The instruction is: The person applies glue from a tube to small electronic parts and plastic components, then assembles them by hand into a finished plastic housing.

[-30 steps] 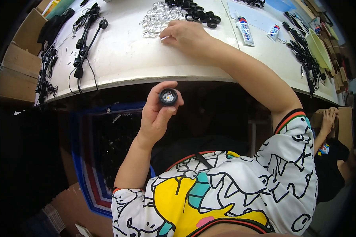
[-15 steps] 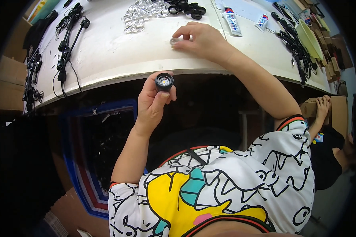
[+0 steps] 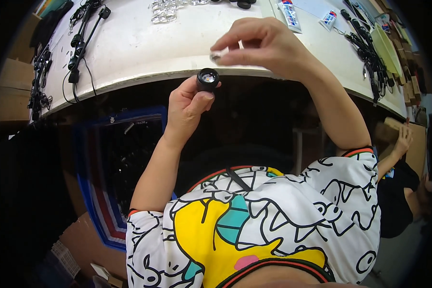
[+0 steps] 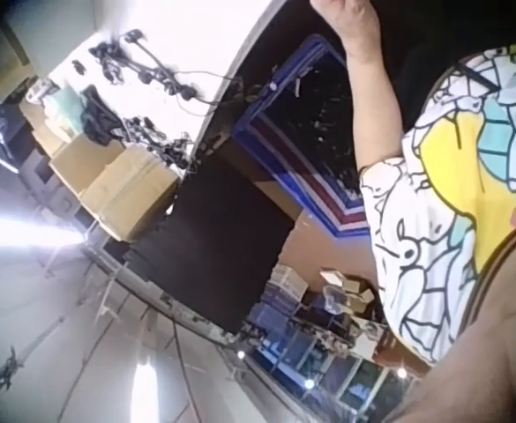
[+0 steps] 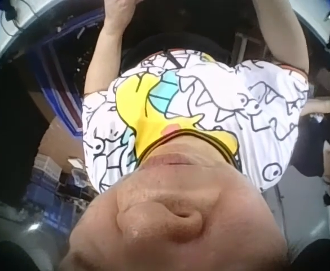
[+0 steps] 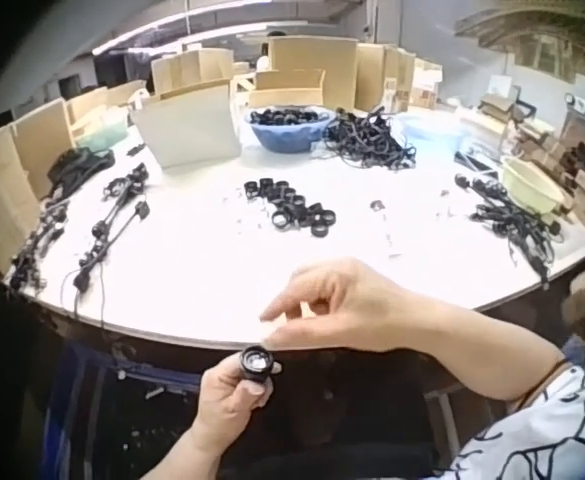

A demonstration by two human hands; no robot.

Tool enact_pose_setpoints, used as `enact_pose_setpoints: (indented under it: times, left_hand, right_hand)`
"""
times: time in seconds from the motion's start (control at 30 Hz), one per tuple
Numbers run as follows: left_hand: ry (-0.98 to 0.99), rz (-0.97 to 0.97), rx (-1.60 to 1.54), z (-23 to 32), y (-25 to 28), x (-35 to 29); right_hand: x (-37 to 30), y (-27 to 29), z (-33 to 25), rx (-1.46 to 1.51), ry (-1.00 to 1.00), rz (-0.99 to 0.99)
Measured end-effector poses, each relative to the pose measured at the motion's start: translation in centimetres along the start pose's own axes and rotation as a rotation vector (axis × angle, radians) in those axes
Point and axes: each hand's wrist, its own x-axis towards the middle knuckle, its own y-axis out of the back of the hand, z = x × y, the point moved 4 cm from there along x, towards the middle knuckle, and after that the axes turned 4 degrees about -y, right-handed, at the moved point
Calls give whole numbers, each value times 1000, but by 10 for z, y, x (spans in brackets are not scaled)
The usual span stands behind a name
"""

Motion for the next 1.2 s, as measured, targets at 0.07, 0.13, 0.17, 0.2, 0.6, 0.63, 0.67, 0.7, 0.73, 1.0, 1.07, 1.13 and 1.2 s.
enact_pose_setpoints:
  times: [0.07, 0.13, 0.17, 0.2, 0.6, 0.63, 0.67, 0.7, 0.73, 1.0, 1.07, 1.13, 1.2]
  left_hand:
    - [-51, -14, 56, 0, -7, -1]
    - [-44, -24, 61, -1, -12, 3]
    - [-44, -26, 72, -1, -15, 4]
    - [-44, -29, 71, -1, -15, 4]
    - [-20, -64, 99, -2, -23, -5]
    - [-23, -67, 98, -2, -22, -4]
    - [-18, -62, 88, -1, -21, -3]
    - [-13, -54, 79, -1, -20, -3]
    - [-33, -56, 81, -1, -18, -2]
    - [-45, -44, 55, 2, -15, -3]
    - [-33, -42, 57, 1, -16, -7]
    - [-56, -50, 78, 0, -17, -5]
    - [-17, -66, 46, -3, -12, -7]
  right_hand:
    - [-12, -5, -13, -47, 79, -83]
    - [-18, -6, -8, -44, 63, -84]
    - [-20, -7, -7, -41, 57, -91]
    - [-23, -5, -9, -67, 75, -83]
    - [-33, -7, -21, -158, 88, -75]
    - [-33, -6, -23, -162, 88, -72]
    - [-33, -6, -25, -172, 101, -75]
    - [-33, -7, -25, -182, 114, -81]
    - [-32, -7, -25, -184, 114, -82]
    - [-29, -7, -26, -192, 87, -114]
    - [-32, -11, -26, -183, 95, -112]
    - [-32, -12, -27, -186, 102, -96]
    - [-34, -12, -29, -245, 144, -110]
